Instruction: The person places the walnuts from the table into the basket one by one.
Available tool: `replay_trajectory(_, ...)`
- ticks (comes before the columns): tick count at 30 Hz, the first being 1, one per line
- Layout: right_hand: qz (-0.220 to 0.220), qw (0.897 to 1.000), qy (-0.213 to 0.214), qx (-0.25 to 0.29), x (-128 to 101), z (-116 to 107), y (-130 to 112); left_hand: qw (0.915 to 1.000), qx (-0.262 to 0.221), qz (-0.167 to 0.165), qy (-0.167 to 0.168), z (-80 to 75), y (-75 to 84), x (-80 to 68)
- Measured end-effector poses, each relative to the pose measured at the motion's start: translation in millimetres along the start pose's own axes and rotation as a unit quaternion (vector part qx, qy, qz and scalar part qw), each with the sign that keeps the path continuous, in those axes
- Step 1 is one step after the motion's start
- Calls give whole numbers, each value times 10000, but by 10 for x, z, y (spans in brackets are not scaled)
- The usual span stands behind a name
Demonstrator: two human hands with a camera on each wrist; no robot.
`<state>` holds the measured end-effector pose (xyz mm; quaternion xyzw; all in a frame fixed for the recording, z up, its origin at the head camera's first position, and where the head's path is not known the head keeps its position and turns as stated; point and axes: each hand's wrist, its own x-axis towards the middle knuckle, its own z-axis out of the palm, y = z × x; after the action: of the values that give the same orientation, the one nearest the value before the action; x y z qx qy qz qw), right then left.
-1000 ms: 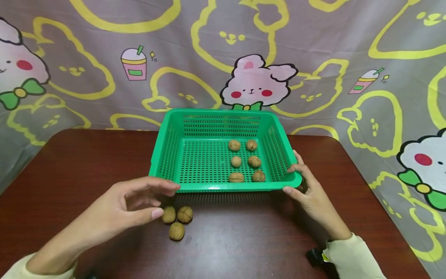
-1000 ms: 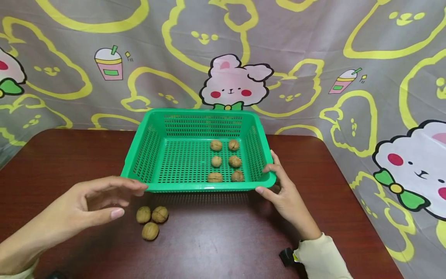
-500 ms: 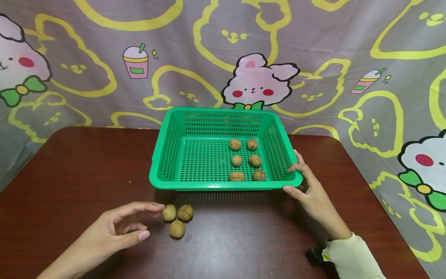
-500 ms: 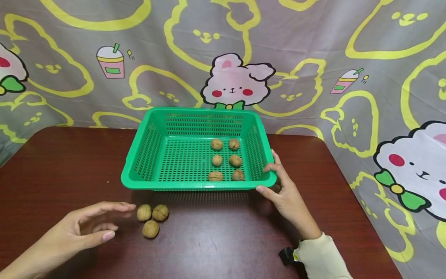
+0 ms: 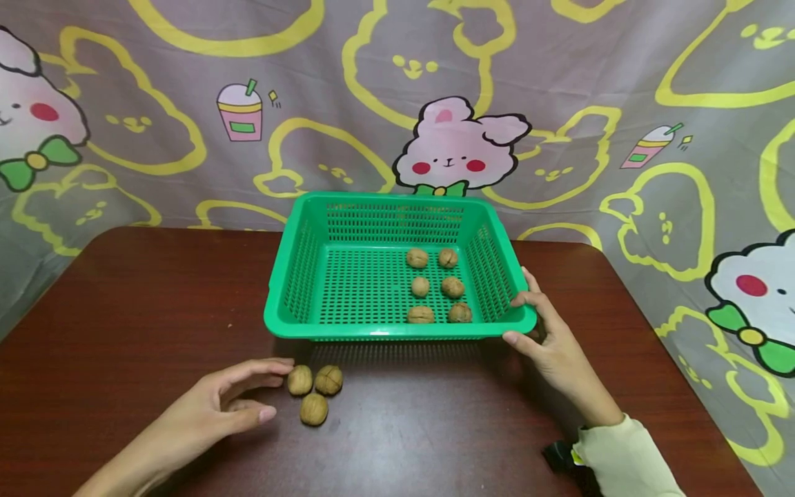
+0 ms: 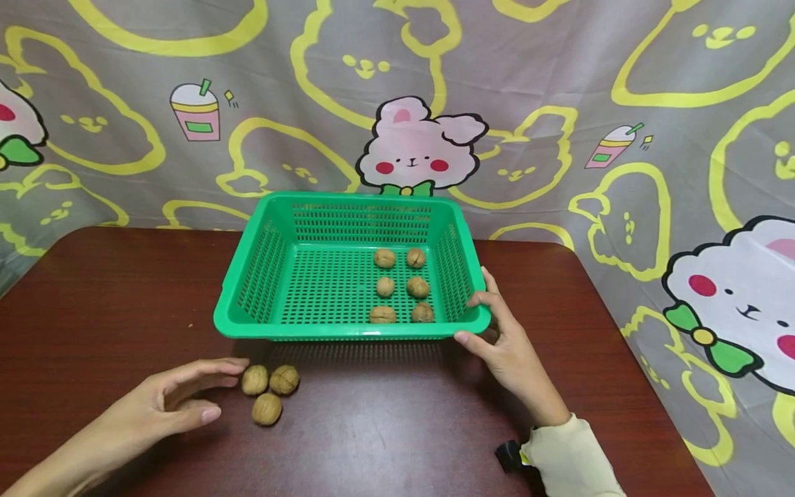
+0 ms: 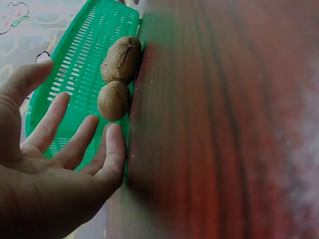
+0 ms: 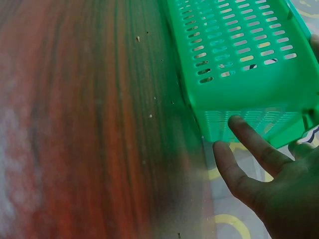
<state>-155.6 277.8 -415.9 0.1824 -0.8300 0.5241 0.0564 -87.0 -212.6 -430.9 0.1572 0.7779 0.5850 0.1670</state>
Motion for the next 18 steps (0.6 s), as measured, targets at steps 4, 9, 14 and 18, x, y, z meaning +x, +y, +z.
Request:
replay_trajectory(4, -5, 10000, -5, -4, 7, 2, -3, 9992, -170, -245, -268, -14, 3, 39)
replay_trajectory(9, 34, 10000, -35, -27, 6, 4, -9, 9988, -187, -159, -428, 13, 18, 119)
replay_trajectory(14, 31, 10000, -32, -12, 0, 5, -10, 9992, 104, -19, -392, 53, 19, 192)
replay_trajectory(18, 30, 10000, -19, -25, -1, 2, -6, 9985, 497, 21, -238, 99, 18, 231)
